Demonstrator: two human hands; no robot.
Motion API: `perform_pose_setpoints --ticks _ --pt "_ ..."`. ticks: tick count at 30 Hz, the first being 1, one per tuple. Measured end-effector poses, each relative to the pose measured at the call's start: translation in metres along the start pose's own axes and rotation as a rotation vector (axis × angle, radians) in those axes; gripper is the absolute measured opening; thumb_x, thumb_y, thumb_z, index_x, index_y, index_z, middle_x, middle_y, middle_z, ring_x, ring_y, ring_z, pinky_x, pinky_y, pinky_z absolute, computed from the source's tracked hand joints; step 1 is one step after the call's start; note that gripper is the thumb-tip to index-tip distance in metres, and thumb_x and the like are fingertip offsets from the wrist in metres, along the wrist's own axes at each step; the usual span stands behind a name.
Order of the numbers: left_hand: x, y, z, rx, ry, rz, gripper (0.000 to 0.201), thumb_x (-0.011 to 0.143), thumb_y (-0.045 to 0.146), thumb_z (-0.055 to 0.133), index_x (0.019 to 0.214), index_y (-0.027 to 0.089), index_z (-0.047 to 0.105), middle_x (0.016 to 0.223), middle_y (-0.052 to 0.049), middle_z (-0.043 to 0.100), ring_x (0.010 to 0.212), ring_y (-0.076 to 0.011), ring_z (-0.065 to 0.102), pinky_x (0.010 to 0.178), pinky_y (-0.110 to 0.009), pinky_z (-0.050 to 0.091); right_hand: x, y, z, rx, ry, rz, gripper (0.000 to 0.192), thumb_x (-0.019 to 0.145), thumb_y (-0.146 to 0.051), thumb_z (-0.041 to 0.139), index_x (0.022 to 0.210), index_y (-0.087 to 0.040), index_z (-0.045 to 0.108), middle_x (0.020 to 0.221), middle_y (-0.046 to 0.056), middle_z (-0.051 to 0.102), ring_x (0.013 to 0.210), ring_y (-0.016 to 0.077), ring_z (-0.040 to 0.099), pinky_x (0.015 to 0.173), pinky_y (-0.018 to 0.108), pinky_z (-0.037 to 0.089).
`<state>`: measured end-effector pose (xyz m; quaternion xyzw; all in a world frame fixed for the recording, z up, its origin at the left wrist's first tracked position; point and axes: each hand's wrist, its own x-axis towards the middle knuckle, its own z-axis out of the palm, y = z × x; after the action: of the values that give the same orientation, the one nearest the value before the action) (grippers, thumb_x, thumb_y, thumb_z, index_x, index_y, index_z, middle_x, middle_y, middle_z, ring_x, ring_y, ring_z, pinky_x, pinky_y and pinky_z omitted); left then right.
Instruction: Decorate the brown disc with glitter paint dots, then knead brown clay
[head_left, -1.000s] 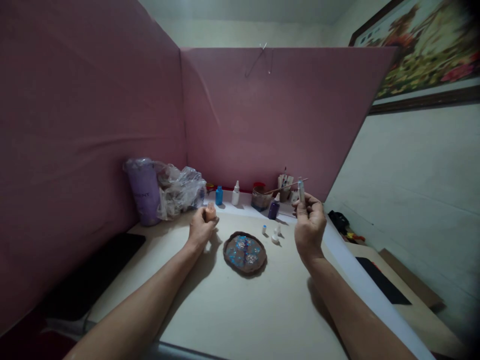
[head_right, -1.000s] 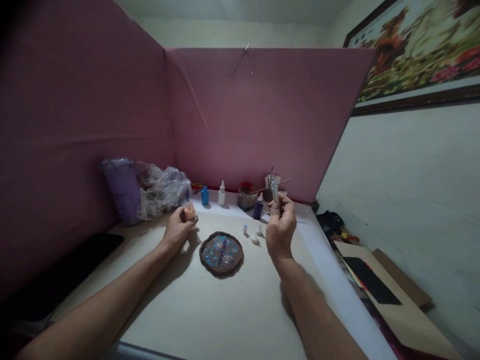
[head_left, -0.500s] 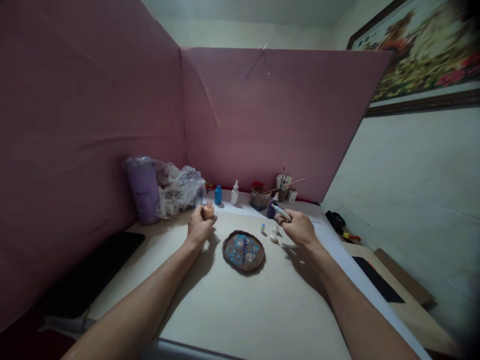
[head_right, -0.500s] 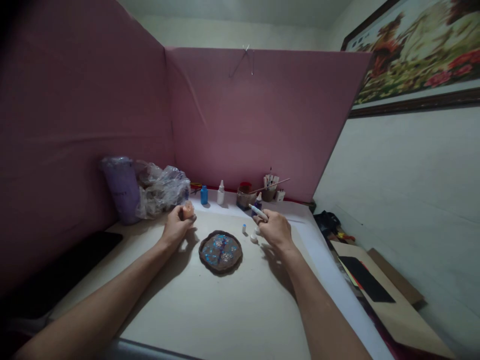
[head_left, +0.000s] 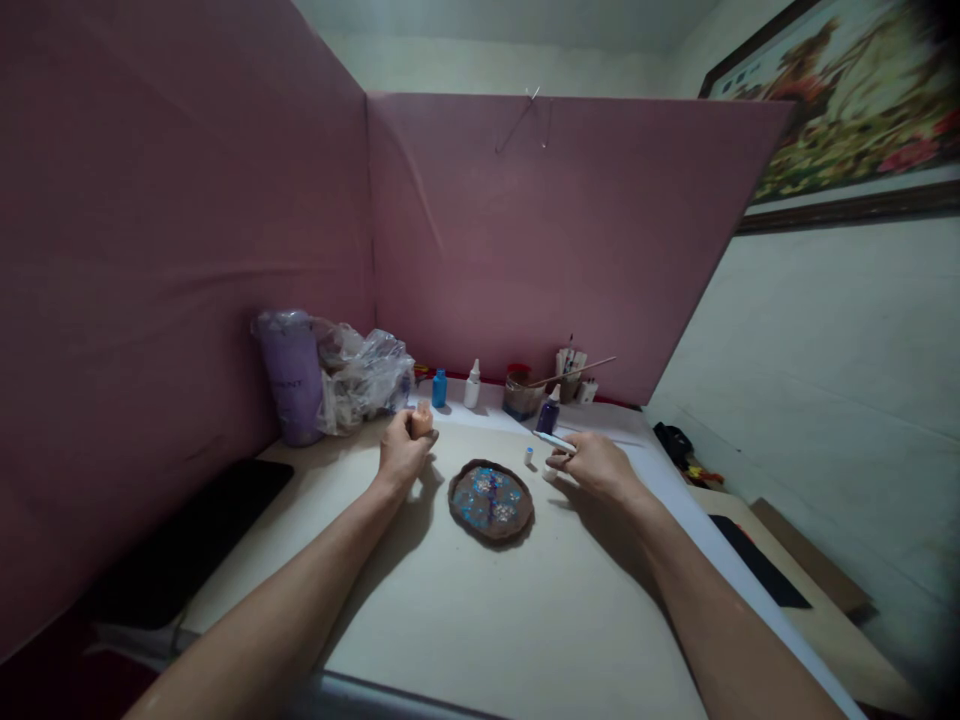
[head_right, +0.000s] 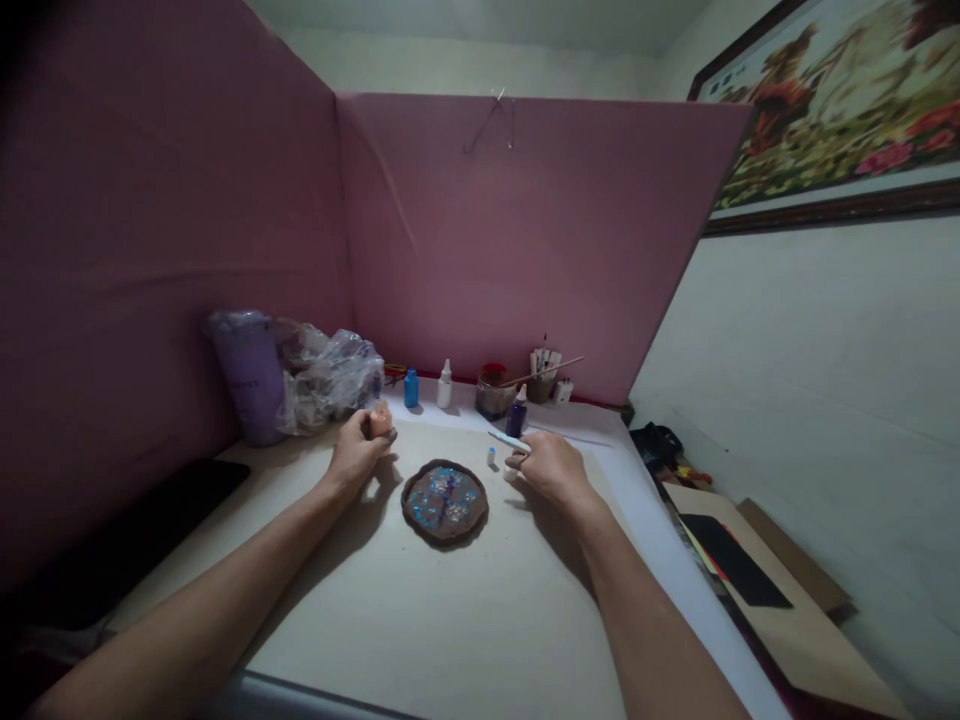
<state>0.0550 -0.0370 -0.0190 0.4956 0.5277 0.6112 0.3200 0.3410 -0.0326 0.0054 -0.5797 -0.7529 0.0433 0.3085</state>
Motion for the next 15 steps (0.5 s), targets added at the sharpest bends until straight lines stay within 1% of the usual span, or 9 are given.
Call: perform_pose_setpoints --ticks 2,4,6,8,10,12,15 --pt "0.000 0.000 0.000 0.001 -0.011 0.002 0.027 0.064 0.028 0.063 0.087 0.018 0.054 0.079 0.001 0.055 0.061 -0.0112 0.050 0.048 -0.024 0.049 0.001 -0.001 0.000 0.130 0.003 0.039 0.021 0.067 -0.030 0.068 0.050 -0.019 0.061 0.044 0.000 0.053 0.038 0.0108 0.042 0.040 0.024 0.025" --pt "0.000 0.002 0.000 0.019 -0.028 0.044 0.025 0.064 0.027 0.063 0.086 0.017 0.054 0.078 0.001 0.055 0.064 -0.0120 0.050 0.052 -0.024 0.047 0.002 -0.002 0.001 0.305 -0.003 0.099 0.027 0.067 -0.039 0.068 0.052 -0.018 0.061 0.046 -0.001 0.053 0.042 0.0113 0.043 0.042 0.024 0.029" --pt "-0.001 0.004 0.000 0.045 -0.057 0.134 0.022 0.065 0.025 0.062 0.084 0.016 0.056 0.076 0.001 0.056 0.068 -0.0126 0.050 0.060 -0.024 0.046 0.004 -0.006 0.000 0.456 0.017 0.170 0.033 0.064 -0.047 0.070 0.058 -0.015 0.062 0.048 -0.001 0.051 0.045 0.0107 0.041 0.044 0.024 0.030" --pt "-0.002 0.006 0.002 0.060 -0.099 0.228 0.021 0.066 0.023 0.061 0.085 0.016 0.058 0.078 0.000 0.058 0.072 -0.0129 0.051 0.067 -0.024 0.044 0.006 -0.016 -0.003 0.551 0.072 0.214 0.039 0.061 -0.052 0.071 0.064 -0.014 0.064 0.048 -0.002 0.048 0.045 0.0094 0.037 0.044 0.024 0.028" --pt "-0.004 0.007 0.004 0.065 -0.139 0.279 0.024 0.067 0.022 0.061 0.090 0.016 0.060 0.083 0.000 0.061 0.077 -0.0137 0.053 0.072 -0.025 0.042 0.008 -0.032 -0.009 0.602 0.121 0.175 0.043 0.061 -0.055 0.070 0.068 -0.013 0.066 0.050 -0.002 0.048 0.045 0.0091 0.035 0.045 0.024 0.027" --pt "-0.006 0.008 0.007 0.072 -0.174 0.300 0.028 0.068 0.022 0.062 0.095 0.017 0.061 0.088 0.000 0.062 0.081 -0.0150 0.054 0.076 -0.025 0.041 0.012 -0.054 -0.015 0.589 0.164 0.087 0.042 0.063 -0.055 0.070 0.068 -0.013 0.066 0.055 0.000 0.052 0.050 0.0107 0.039 0.048 0.024 0.030" --pt "-0.011 0.010 0.009 0.087 -0.229 0.309 0.030 0.068 0.019 0.062 0.098 0.017 0.061 0.091 -0.001 0.063 0.085 -0.0161 0.056 0.079 -0.026 0.041 0.020 -0.088 -0.022 0.534 0.160 -0.033 0.037 0.067 -0.050 0.070 0.069 -0.014 0.067 0.056 0.000 0.053 0.053 0.0118 0.042 0.051 0.024 0.032"
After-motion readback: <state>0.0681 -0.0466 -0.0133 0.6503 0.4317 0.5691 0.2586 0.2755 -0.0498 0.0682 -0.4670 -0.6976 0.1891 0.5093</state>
